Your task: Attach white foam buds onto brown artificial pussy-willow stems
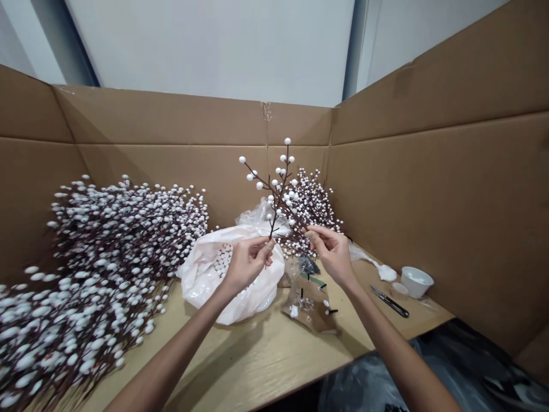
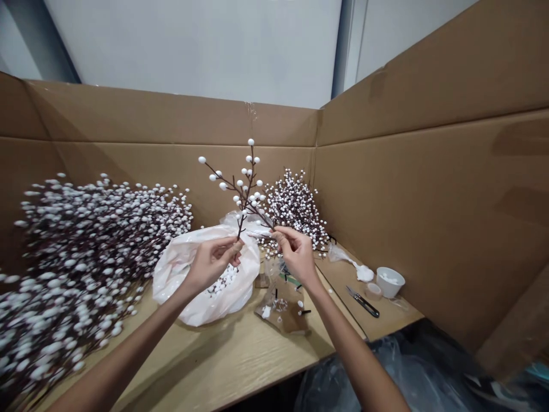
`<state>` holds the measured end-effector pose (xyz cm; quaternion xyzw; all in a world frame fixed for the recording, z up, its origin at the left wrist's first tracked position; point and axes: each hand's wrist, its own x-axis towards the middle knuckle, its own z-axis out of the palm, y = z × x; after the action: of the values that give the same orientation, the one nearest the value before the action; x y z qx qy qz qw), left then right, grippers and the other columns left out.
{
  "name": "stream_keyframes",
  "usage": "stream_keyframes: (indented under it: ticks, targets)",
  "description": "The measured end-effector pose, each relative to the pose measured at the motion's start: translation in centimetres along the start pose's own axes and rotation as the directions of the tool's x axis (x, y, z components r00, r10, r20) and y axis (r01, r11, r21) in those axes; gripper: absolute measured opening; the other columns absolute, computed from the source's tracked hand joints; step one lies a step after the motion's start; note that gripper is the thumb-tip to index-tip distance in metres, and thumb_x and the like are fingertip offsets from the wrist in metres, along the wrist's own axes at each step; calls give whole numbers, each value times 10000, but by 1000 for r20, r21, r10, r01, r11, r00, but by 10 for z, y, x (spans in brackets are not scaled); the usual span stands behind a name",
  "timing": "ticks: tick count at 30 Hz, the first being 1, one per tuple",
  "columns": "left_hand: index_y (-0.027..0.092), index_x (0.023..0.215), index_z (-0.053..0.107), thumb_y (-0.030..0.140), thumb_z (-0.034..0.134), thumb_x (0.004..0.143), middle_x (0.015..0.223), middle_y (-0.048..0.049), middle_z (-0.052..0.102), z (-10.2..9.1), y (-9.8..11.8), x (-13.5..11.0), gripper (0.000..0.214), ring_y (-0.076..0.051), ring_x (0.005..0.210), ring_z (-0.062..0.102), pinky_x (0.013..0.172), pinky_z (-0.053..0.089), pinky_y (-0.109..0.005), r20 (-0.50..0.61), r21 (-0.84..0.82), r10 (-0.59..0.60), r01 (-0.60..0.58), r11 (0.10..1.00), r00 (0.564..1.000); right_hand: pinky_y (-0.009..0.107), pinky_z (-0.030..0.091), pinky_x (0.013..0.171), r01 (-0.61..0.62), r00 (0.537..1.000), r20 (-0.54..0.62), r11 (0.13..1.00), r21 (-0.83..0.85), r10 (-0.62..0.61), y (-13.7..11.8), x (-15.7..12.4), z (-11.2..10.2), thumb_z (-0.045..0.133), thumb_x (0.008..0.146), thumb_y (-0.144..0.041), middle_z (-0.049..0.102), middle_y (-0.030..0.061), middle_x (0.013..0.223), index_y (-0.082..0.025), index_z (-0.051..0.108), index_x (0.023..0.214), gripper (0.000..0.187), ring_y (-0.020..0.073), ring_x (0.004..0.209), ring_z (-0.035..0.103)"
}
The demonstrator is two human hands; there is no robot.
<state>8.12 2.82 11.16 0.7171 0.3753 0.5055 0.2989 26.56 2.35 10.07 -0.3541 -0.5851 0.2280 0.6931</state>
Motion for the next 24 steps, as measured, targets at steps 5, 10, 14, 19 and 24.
stream_keyframes:
  ticks: [5,10,14,19,24]
  targets:
    - [121,688,649,420,636,735,565,-2,604,13,2,-1,303,-120,502,577,493,469,-205,-23,-149,-40,36,988,999,250,453,531,13,998,-66,998,68,-8,13,-18,16,632,742,-292,715,56,809,-176,689,868,181,127,588,571]
    - [112,725,670,412,664,711,599,-12,618,19,0,0,299,-125,499,584,492,486,-220,2,-192,-107,106,976,994,247,454,555,18,994,-108,992,124,-5,12,-22,23,630,750,-300,714,56,841,-178,677,870,177,120,602,578]
    - [116,728,667,403,649,728,637,-21,628,20,-11,15,288,-134,547,599,548,514,-243,52,-139,-115,122,983,992,211,382,453,-47,992,-105,980,194,69,8,-14,18,670,716,-343,660,10,679,-168,666,855,224,78,482,482]
    - [103,674,640,278,618,767,564,-3,587,34,-40,61,199,-125,539,583,591,519,-261,113,-71,-172,180,981,979,187,184,338,-145,968,-149,936,320,201,13,-2,0,708,641,-465,478,-72,474,-152,627,796,358,30,347,280]
    - [99,898,619,264,564,863,801,-33,639,64,-59,131,177,-137,680,613,647,524,-302,57,71,-225,221,973,973,173,182,329,-84,901,-365,917,390,237,31,1,-23,705,623,-503,465,-80,481,-165,593,811,402,24,344,278]
